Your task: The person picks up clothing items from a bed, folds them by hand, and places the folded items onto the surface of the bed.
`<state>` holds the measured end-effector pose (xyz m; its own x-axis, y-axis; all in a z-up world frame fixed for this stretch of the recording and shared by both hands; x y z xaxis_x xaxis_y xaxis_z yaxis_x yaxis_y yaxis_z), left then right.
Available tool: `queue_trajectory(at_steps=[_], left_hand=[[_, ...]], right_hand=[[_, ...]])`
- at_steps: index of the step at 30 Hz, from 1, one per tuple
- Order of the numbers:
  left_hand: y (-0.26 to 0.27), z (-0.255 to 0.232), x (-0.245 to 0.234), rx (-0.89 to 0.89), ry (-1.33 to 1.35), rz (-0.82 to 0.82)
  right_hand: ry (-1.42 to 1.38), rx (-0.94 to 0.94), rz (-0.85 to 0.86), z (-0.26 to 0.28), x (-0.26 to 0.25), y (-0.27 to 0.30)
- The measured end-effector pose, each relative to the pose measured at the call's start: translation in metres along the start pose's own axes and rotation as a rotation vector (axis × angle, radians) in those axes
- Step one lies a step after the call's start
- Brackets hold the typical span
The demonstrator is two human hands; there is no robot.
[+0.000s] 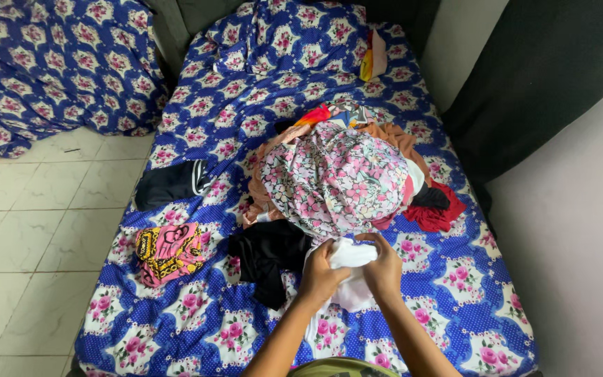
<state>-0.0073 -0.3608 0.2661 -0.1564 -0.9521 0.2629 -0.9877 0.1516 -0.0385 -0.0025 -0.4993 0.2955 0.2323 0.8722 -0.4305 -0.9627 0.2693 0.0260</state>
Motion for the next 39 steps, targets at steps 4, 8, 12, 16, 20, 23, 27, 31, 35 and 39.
queue_trajectory(at_steps=[4,8,12,16,20,23,27,31,35,39], left_hand=[[-0.003,0.004,-0.010,0.052,-0.734,-0.434],[0.001,0.016,-0.031,0.107,-0.895,-0.560],[-0.010,0.042,-0.062,-0.044,-0.861,-0.605],[-0.006,0.060,-0.058,0.171,-0.907,-0.588],[-0.009,0.052,-0.037,-0.077,-0.886,-0.366],[-0.008,0.039,-0.030,-0.223,-0.470,-0.232],[-0.005,0.033,-0.037,-0.359,0.001,-0.167],[0.002,0.023,-0.042,-0.427,0.207,-0.075],[0.005,0.010,-0.050,-0.516,0.271,0.008],[0.000,0.013,-0.048,-0.507,0.222,-0.087]], right_hand=[[-0.245,-0.061,0.120,0.003,0.014,0.005],[-0.486,0.033,0.272,0.000,0.021,0.005],[-0.740,0.165,0.530,-0.010,0.028,0.000],[-0.159,-0.221,0.316,-0.009,0.029,0.001],[0.419,-0.181,0.170,-0.005,0.021,-0.006],[0.461,-0.056,0.180,-0.011,0.019,-0.013],[0.393,-0.141,0.117,-0.028,0.020,-0.023],[0.289,-0.160,0.066,-0.050,0.029,-0.026],[0.243,-0.160,0.100,-0.068,0.039,-0.034],[-0.087,0.048,0.377,-0.068,0.045,-0.032]])
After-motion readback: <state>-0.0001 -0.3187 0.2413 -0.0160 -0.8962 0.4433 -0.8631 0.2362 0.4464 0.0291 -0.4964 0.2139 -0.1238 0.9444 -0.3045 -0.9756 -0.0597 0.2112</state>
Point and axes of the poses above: each hand's wrist, its own y-axis away from the middle knuckle, its own x-axis out of the palm, z = x × y, the point moved 1 cm from there along -y, towards the middle knuckle, and after that the axes turned 3 degrees about -x, right-handed, at the moved point
